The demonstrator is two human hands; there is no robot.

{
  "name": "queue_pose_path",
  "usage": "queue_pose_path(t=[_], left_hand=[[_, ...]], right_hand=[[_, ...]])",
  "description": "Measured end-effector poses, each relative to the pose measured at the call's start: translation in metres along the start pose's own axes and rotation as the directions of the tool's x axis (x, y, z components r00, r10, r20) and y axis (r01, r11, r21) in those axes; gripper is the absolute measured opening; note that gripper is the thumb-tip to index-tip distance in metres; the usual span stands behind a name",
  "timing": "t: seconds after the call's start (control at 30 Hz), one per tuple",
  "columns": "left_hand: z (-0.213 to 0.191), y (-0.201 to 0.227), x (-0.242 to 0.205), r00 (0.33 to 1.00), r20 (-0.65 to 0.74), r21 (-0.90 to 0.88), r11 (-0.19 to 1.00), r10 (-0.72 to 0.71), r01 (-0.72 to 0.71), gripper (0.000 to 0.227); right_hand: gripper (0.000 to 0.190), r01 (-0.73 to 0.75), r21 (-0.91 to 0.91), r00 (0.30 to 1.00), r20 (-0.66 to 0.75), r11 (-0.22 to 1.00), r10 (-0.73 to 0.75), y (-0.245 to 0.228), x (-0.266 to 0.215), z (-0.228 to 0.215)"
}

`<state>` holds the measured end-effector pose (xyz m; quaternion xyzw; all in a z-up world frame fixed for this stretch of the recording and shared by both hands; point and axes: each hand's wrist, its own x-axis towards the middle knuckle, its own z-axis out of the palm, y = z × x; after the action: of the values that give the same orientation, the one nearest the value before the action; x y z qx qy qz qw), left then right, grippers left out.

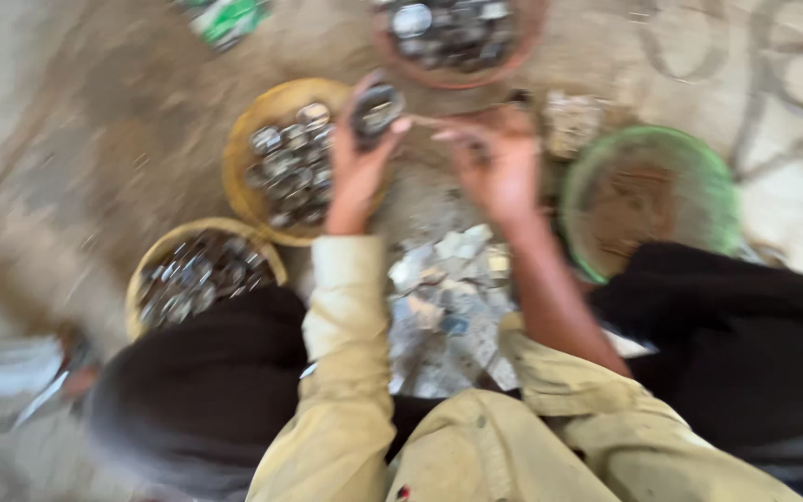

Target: The person sits on the floor and repeatedly picks up small cylindrical metal parts and thin metal rods. They insert the rods into the cylinders and place the assembled units into a yellow bowl. The person handles the parts one at a time, using their hands to align and insert the components.

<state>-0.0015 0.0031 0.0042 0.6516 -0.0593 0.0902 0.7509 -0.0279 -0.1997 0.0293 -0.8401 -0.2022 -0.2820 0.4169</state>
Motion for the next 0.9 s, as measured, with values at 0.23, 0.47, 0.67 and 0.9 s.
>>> queue_pose_path(t=[0.23,0.47,0.67,0.9], left_hand=[[0.006,-0.01,0.001,0.987,0.011,0.122,0.98,0.159,-0.159,0.066],[0.025,0.015,-0.003,0.805,0.186,0.633,0.558,0.564,-0.537,0.056],[0.037,0.006,0.002,0.957,-0.018,0.349,0.899,0.288,-0.264,0.043],[0.038,-0.05,0.01,0.963,-0.059,0.193,0.95,0.262,-0.246,0.062]], right_hand=[[0.04,-0.133,0.203,0.991,0.033,0.97,0.128,-0.02,0.003,0.013],[0.024,-0.667,0.464,0.731,0.257,0.583,0.632,0.006,0.004,0.023],[0.027,-0.571,0.358,0.821,0.231,0.739,0.522,0.035,-0.013,0.034],[0.017,-0.622,0.568,0.773,0.335,0.539,0.539,0.047,-0.018,0.031]])
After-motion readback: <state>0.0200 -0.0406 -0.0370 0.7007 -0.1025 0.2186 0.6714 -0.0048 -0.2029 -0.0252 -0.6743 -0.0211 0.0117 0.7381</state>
